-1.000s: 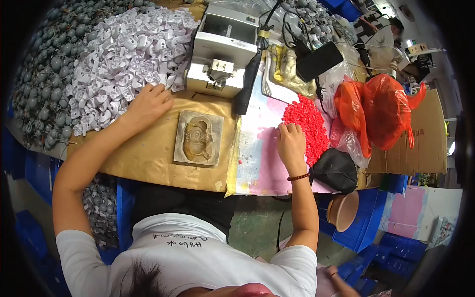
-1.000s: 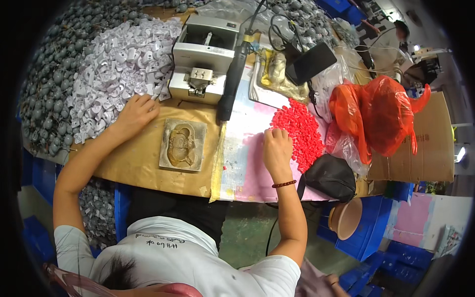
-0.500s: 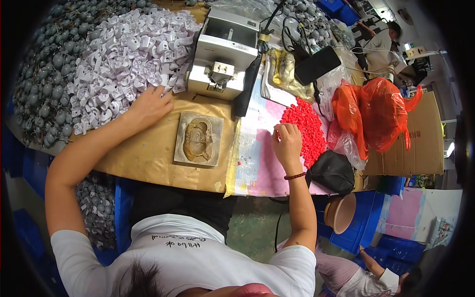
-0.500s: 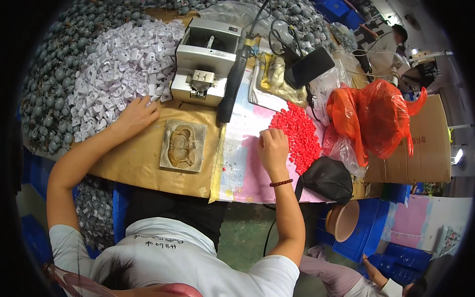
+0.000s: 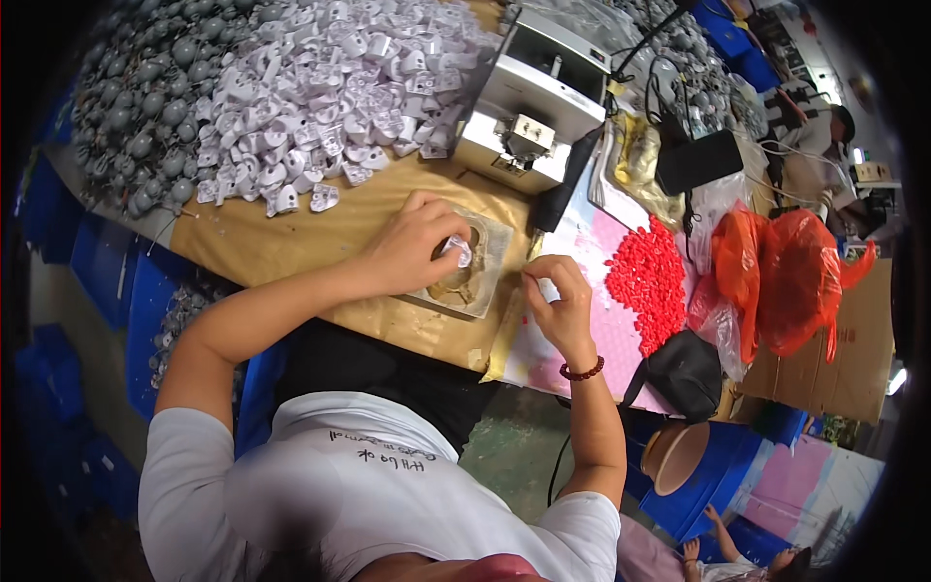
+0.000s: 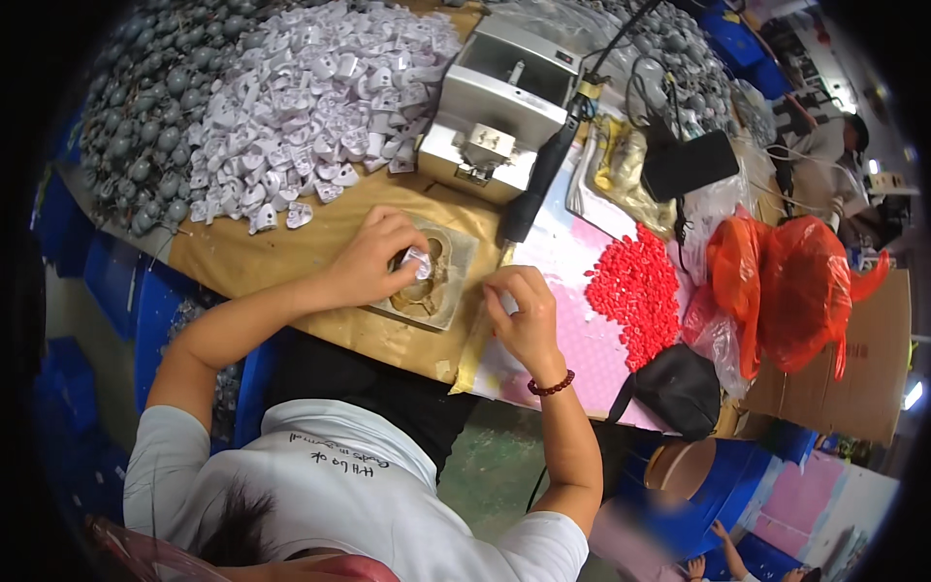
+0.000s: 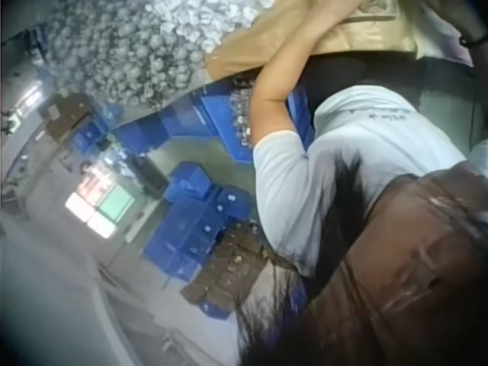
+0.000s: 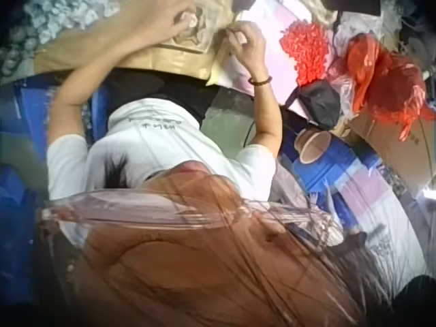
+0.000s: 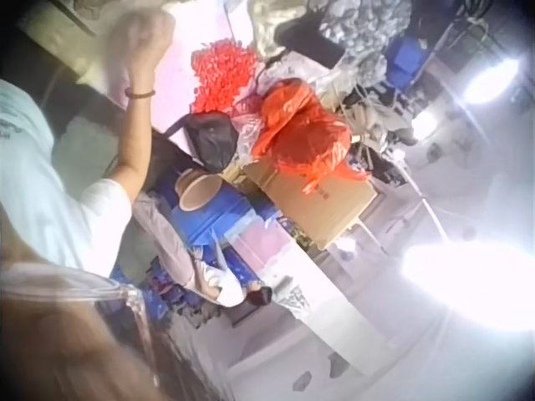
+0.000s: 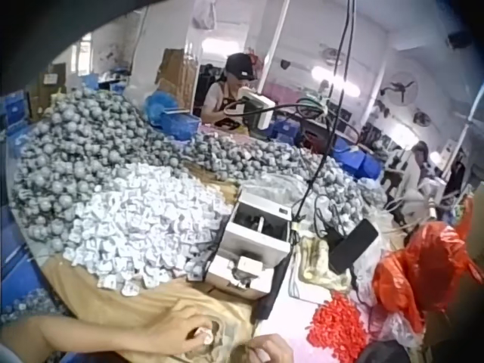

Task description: Assembling small spherical toy parts using white paper-like inserts and an electric screwdriver.

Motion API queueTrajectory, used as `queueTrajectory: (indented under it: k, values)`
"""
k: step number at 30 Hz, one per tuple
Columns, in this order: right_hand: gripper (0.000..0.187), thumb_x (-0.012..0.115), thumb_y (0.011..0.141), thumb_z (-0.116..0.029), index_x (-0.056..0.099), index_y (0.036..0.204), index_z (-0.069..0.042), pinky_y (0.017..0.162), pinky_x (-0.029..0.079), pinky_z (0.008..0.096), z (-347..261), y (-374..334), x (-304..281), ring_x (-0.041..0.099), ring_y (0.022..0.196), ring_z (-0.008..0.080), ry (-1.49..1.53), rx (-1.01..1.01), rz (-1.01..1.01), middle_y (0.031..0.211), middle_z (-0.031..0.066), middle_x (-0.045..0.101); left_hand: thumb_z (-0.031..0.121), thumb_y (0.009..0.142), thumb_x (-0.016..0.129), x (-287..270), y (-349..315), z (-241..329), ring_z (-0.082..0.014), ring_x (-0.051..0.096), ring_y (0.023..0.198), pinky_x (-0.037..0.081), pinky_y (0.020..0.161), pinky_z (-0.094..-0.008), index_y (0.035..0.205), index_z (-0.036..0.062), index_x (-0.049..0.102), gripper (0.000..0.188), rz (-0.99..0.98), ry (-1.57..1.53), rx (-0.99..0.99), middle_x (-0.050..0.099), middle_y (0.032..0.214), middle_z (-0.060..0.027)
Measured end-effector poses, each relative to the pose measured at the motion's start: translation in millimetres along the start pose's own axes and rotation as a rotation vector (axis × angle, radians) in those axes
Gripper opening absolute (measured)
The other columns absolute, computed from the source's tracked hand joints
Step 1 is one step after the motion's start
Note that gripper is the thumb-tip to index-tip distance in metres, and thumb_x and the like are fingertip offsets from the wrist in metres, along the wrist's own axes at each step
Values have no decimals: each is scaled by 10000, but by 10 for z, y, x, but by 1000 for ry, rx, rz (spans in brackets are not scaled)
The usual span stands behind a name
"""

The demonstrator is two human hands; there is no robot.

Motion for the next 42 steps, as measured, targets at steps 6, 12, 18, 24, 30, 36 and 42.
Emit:
queueTrajectory:
  k: [6, 12, 18, 24, 30, 36, 42]
  values:
    - [220, 737, 696, 61, 651, 874, -36, 695, 489, 365, -212, 179, 317, 612, 805, 279, 102, -185, -12, 879, 86, 651, 180, 763, 763, -10, -71, 29, -390, 376, 1301, 380, 1060, -479, 1054, 99, 674, 315, -81, 181, 145, 517, 1284, -120]
    - [253, 737, 682, 58, 639, 886, -56, 728, 473, 385, -299, 356, 586, 600, 834, 283, -93, -372, -79, 907, 76, 640, 206, 728, 766, 53, -37, -59, -348, 404, 1298, 415, 1017, -463, 1172, 148, 630, 468, -46, 167, 41, 518, 1290, -110]
    - [264, 727, 703, 24, 651, 940, -65, 792, 482, 427, -377, 320, 614, 582, 904, 322, -259, -393, -180, 962, 93, 634, 240, 800, 733, -407, -92, -240, -346, 443, 1256, 415, 1034, -442, 1205, 107, 620, 441, -22, 118, 139, 533, 1275, -143]
    - [279, 724, 730, 31, 646, 986, -47, 810, 481, 439, -392, 333, 667, 574, 922, 333, -219, -350, -186, 988, 108, 640, 116, 860, 679, -1756, 80, -803, -310, 589, 1014, 460, 931, -423, 1051, 62, 682, 198, 247, 277, 88, 659, 1047, -99]
    - [280, 687, 786, 53, 627, 1056, 6, 843, 486, 381, -277, 353, 417, 595, 940, 314, -14, -79, -109, 1044, 170, 621, 159, 872, 608, -3030, 623, -1726, -316, 604, 997, 480, 872, -420, 968, 66, 694, 158, 473, 624, -140, 665, 977, -111]
    - [136, 569, 904, 82, 624, 1024, 46, 804, 479, 288, 100, 328, 74, 578, 931, 184, 139, 137, 46, 1012, 110, 610, 95, 843, 599, -3700, 1040, -2277, -275, 536, 1120, 484, 864, -404, 1034, 103, 690, 212, 518, 1093, -250, 619, 1087, -77]
    - [103, 574, 925, 59, 626, 1013, 45, 789, 484, 269, 259, 453, 92, 581, 903, 168, 211, 247, 93, 1014, 107, 609, 66, 798, 628, -3798, 1409, -2624, -274, 503, 1162, 492, 853, -416, 1079, 155, 671, 299, 430, 1365, -200, 590, 1116, -54]
Point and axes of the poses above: each hand's wrist, its own y-axis towards the middle knuckle, its own x-axis out of the palm, z = x × y, the point moved 3 cm from there along y, towards the middle knuckle
